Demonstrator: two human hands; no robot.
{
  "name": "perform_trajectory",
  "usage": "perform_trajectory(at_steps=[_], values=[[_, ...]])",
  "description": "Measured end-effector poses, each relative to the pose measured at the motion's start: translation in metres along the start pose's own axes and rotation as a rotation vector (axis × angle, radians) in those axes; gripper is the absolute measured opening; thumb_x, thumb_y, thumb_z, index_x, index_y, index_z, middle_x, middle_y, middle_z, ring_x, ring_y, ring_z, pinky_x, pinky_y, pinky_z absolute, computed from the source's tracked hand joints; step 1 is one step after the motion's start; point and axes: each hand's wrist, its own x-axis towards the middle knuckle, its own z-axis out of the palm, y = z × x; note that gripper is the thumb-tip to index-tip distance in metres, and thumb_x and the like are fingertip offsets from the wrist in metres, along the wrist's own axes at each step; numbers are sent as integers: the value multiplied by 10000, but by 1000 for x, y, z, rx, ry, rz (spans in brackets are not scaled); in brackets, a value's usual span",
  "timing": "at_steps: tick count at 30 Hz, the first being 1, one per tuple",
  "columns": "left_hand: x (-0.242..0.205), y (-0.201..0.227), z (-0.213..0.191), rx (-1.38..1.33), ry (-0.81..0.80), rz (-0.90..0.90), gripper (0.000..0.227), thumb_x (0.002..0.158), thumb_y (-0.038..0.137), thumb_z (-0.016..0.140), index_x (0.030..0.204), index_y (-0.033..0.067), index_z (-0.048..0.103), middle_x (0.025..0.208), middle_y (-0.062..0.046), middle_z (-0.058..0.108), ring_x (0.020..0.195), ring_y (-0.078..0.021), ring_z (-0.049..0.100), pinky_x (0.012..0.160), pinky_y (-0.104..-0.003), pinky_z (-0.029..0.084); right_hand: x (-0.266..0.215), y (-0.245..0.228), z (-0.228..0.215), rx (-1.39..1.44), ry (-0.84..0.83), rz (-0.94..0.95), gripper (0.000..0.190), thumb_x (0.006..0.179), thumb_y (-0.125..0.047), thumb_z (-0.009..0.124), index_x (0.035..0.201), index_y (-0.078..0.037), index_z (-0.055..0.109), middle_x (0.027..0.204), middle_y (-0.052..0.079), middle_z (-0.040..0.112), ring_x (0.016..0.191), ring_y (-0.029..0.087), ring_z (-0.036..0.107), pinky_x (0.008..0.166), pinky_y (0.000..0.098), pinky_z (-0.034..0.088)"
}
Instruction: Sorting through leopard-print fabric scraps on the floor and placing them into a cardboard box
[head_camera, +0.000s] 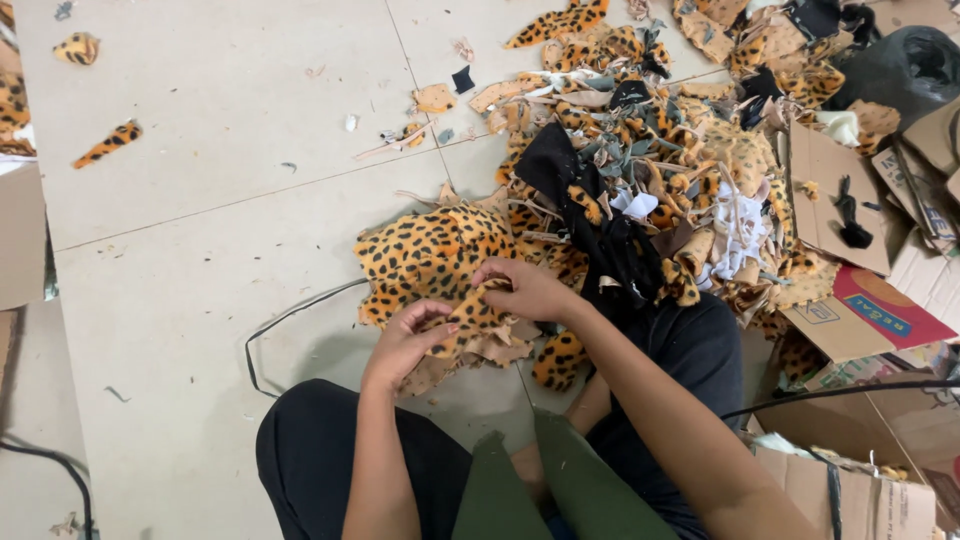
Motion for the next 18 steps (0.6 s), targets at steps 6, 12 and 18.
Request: perform_trajectory(at_steps=[6,12,18], values=[[-13,2,-21,252,79,-223,315,835,178,784,1125,56,771,1196,-207,715,1090,-343,689,783,-384,611,-2,8,32,-42,-21,147,319,985,-229,682,1247,-55,629,1376,275,587,1244,464,587,970,522,513],[2,-32,-49,383,261,-188,238,834,179,784,1066,127,770,1052,-128,740,972,-278,721,744,-379,571,18,61,53,-189,54,109,240,986,-231,703,1167,-86,639,1201,181,692,1096,394,675,847,444,579],[-6,-16,-41,343,417,-177,256,863,79,710,1119,88,718,1042,-134,735,996,-259,724,827,-394,562,15,63,60,-304,198,-7,177,956,-94,695,1096,-48,598,1034,228,712,973,414,714,742,456,603]])
